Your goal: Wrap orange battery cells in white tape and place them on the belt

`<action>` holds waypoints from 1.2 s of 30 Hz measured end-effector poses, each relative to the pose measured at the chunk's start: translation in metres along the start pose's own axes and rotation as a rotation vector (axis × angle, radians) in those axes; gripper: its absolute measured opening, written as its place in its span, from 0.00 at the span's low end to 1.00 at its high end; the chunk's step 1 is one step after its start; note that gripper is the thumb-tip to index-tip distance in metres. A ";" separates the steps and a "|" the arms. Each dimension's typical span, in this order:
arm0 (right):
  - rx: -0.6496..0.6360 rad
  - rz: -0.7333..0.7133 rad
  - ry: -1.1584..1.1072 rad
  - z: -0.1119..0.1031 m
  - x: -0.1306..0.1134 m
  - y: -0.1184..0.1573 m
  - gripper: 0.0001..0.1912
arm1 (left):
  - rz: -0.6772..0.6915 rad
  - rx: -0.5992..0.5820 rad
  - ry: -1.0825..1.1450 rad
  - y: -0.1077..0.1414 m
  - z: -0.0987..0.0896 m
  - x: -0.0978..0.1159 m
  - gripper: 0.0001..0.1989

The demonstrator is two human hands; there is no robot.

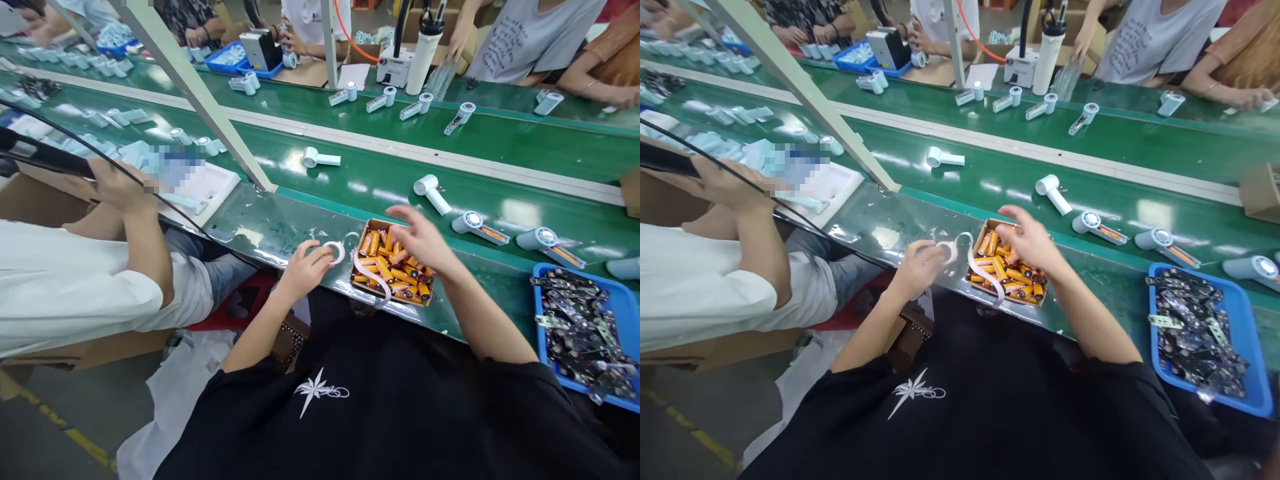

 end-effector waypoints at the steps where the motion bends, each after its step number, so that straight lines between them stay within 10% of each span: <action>1: -0.134 0.008 -0.106 0.023 -0.017 0.015 0.28 | 0.063 0.041 0.015 -0.004 -0.010 0.017 0.10; 5: -0.416 0.045 -0.239 0.063 -0.055 0.062 0.23 | 0.244 0.105 -0.025 -0.015 -0.033 0.053 0.15; 13: -0.806 -0.112 -0.057 0.059 -0.058 0.128 0.14 | 0.106 0.225 0.022 -0.004 -0.038 0.025 0.17; 19: -0.175 -0.190 0.466 -0.028 -0.024 0.083 0.16 | 0.149 0.290 0.102 -0.001 -0.046 0.046 0.16; 23: -0.191 -0.158 0.693 -0.033 0.005 0.061 0.22 | 0.262 0.233 0.172 -0.009 -0.040 0.071 0.15; 33: 0.231 -0.110 -0.295 -0.032 0.010 0.082 0.32 | 0.374 0.048 0.222 -0.020 -0.016 0.103 0.17; 36: 0.132 -0.097 -0.196 -0.022 0.005 0.079 0.25 | 0.370 -0.005 0.245 -0.024 -0.006 0.104 0.18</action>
Point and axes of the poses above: each hand's wrist, its own y-axis away from the middle knuckle, its own z-axis out of the palm, x = y × z, the point moved 8 cm from there along -y, towards the middle knuckle, and after that the axes turned 7 degrees about -z, right-handed, at the moved point
